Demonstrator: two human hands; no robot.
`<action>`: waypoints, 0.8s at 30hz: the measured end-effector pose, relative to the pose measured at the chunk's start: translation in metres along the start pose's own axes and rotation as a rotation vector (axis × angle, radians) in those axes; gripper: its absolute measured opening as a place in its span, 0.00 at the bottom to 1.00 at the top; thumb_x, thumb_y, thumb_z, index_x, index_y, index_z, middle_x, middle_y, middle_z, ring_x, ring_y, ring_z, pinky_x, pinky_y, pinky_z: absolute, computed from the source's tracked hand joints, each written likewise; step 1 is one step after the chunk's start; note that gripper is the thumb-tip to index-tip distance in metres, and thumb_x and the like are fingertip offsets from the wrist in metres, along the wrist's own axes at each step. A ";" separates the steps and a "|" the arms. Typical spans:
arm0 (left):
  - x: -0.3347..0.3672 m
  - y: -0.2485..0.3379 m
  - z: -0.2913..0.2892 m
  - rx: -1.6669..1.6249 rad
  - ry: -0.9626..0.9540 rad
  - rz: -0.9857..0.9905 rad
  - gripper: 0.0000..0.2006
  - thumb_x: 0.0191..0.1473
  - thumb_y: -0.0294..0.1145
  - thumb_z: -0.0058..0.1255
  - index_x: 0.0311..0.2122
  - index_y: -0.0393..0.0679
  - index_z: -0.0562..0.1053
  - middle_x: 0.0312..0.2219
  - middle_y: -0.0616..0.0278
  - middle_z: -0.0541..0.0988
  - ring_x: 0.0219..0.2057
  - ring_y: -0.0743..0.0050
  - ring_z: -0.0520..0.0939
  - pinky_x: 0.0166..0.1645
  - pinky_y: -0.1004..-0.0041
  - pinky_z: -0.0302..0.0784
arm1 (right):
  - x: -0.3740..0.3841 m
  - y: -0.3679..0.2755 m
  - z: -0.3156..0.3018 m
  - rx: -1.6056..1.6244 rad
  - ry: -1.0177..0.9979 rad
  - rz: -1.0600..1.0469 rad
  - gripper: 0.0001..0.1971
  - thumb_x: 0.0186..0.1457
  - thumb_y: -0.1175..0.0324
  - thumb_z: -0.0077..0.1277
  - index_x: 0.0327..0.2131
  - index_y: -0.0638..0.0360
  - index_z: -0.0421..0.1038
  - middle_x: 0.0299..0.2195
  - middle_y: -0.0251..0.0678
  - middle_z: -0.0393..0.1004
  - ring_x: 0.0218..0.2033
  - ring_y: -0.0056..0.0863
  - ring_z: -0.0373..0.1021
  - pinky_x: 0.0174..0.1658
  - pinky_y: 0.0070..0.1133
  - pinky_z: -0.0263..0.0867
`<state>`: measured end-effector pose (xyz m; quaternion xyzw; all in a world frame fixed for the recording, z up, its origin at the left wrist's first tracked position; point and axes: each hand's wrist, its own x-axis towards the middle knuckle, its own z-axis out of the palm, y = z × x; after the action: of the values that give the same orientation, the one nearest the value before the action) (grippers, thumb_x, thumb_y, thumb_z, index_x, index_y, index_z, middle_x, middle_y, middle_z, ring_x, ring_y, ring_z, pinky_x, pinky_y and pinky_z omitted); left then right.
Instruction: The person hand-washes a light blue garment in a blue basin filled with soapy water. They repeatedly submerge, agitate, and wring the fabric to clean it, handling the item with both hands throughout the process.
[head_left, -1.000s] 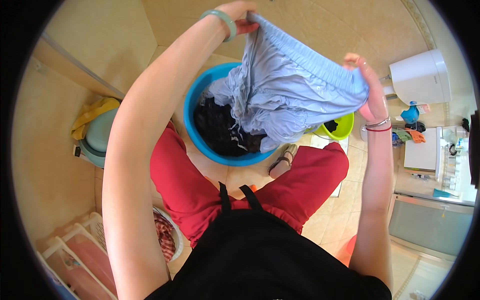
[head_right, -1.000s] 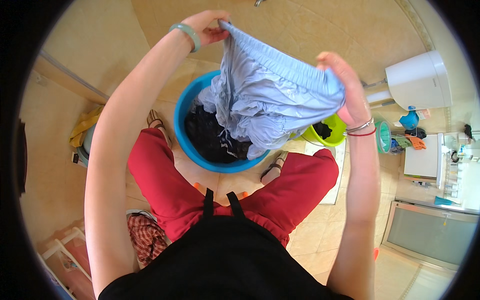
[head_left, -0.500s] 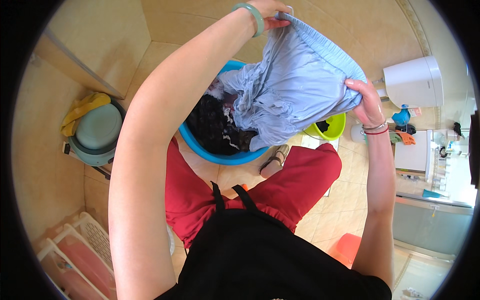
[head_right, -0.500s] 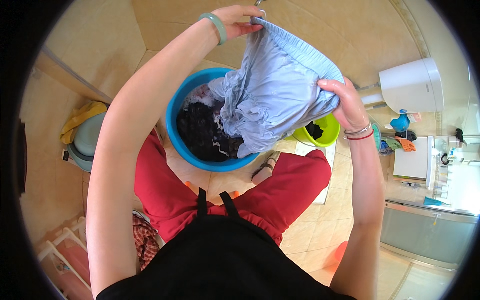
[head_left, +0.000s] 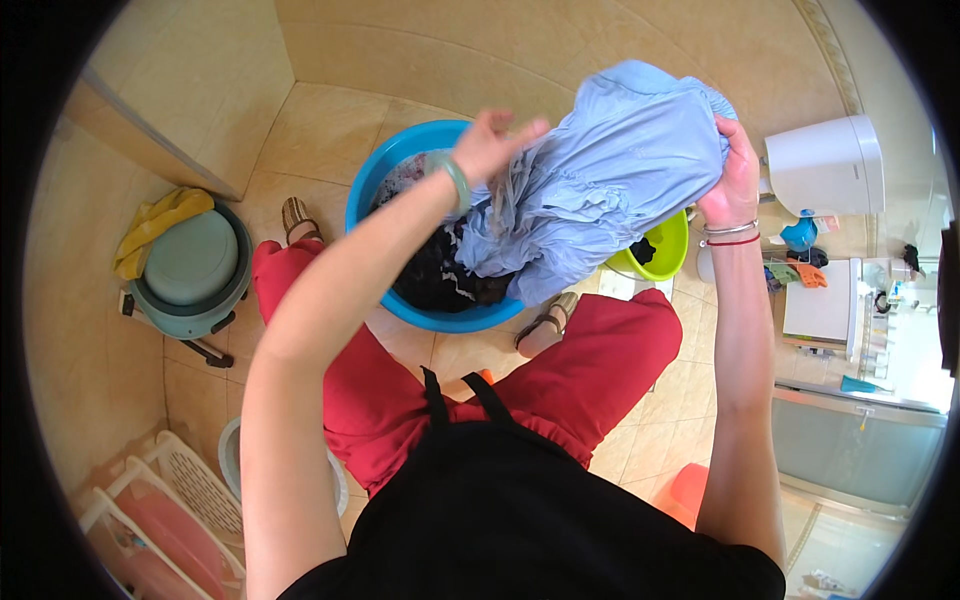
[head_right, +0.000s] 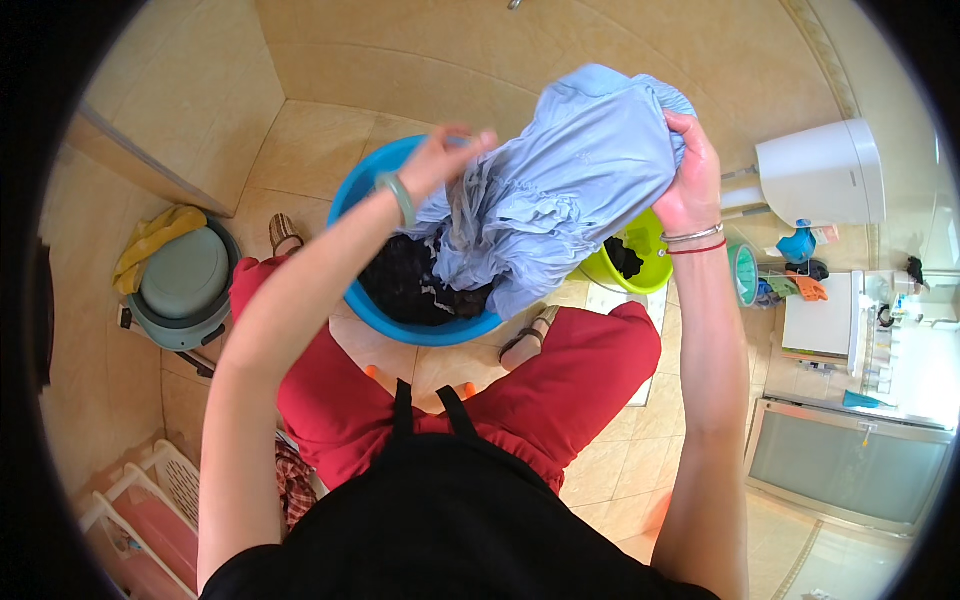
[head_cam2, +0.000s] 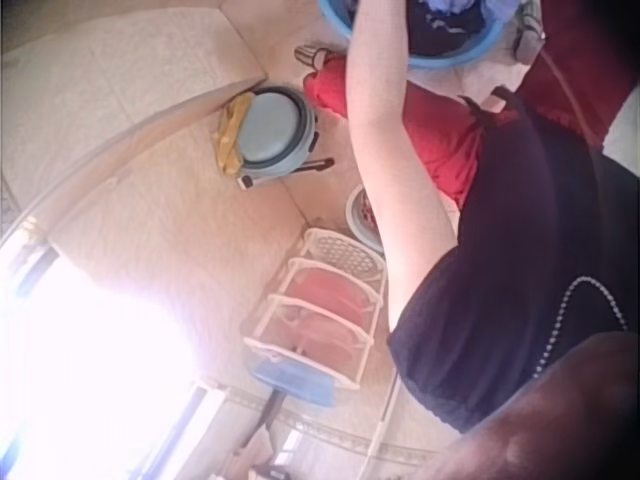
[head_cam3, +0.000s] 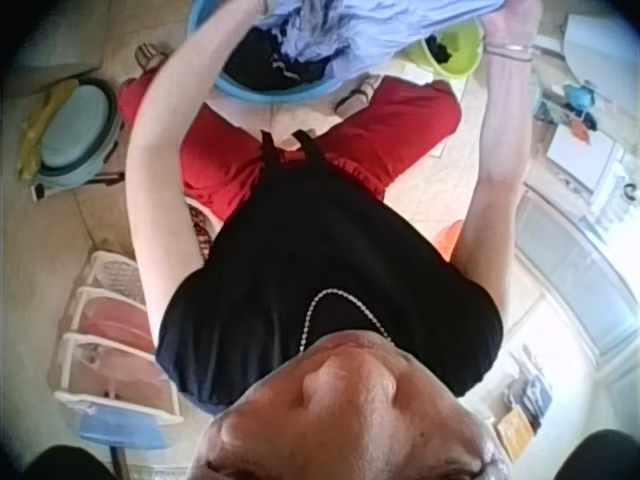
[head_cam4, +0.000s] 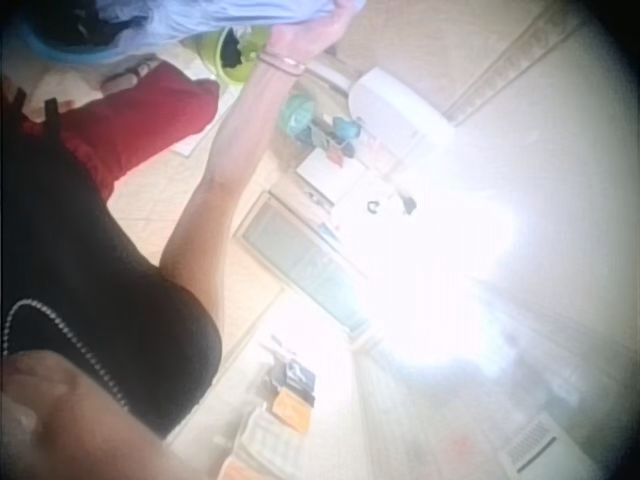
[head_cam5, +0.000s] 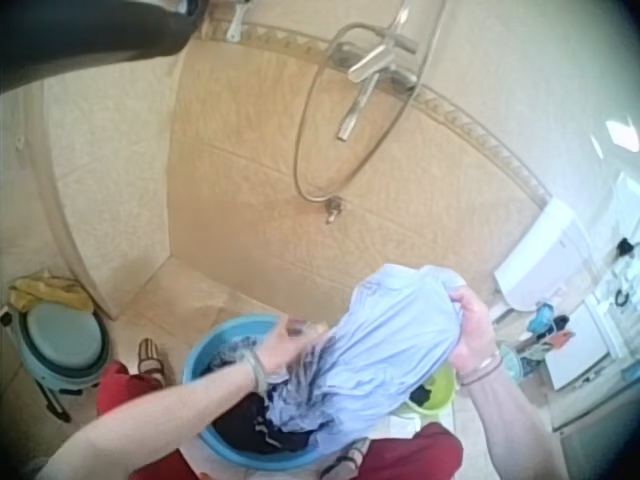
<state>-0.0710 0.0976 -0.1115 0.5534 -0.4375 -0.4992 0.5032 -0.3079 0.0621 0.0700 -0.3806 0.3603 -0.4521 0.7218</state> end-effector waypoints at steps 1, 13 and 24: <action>-0.011 -0.021 0.008 0.172 -0.001 -0.017 0.38 0.41 0.54 0.60 0.54 0.41 0.63 0.49 0.51 0.70 0.49 0.59 0.72 0.51 0.67 0.69 | 0.003 0.002 0.004 0.014 0.001 0.006 0.11 0.53 0.69 0.44 0.38 0.64 0.69 0.38 0.37 0.74 0.41 0.30 0.70 0.49 0.27 0.64; 0.023 -0.041 -0.063 -0.369 -0.314 -0.027 0.23 0.39 0.28 0.63 0.44 0.39 0.72 0.38 0.64 0.77 0.39 0.78 0.76 0.46 0.77 0.71 | -0.029 -0.053 -0.004 0.004 -0.245 0.010 0.17 0.55 0.67 0.40 0.45 0.68 0.66 0.44 0.42 0.72 0.46 0.36 0.68 0.53 0.31 0.61; 0.003 -0.042 -0.018 -0.047 0.581 0.027 0.19 0.47 0.48 0.55 0.30 0.40 0.72 0.26 0.52 0.76 0.30 0.59 0.76 0.36 0.65 0.70 | -0.021 -0.018 0.004 0.023 -0.095 0.018 0.17 0.56 0.68 0.41 0.47 0.67 0.65 0.47 0.41 0.70 0.49 0.35 0.66 0.55 0.32 0.59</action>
<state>-0.0532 0.1011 -0.1533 0.6554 -0.2708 -0.3231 0.6266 -0.3188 0.0769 0.0913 -0.3903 0.3237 -0.4311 0.7464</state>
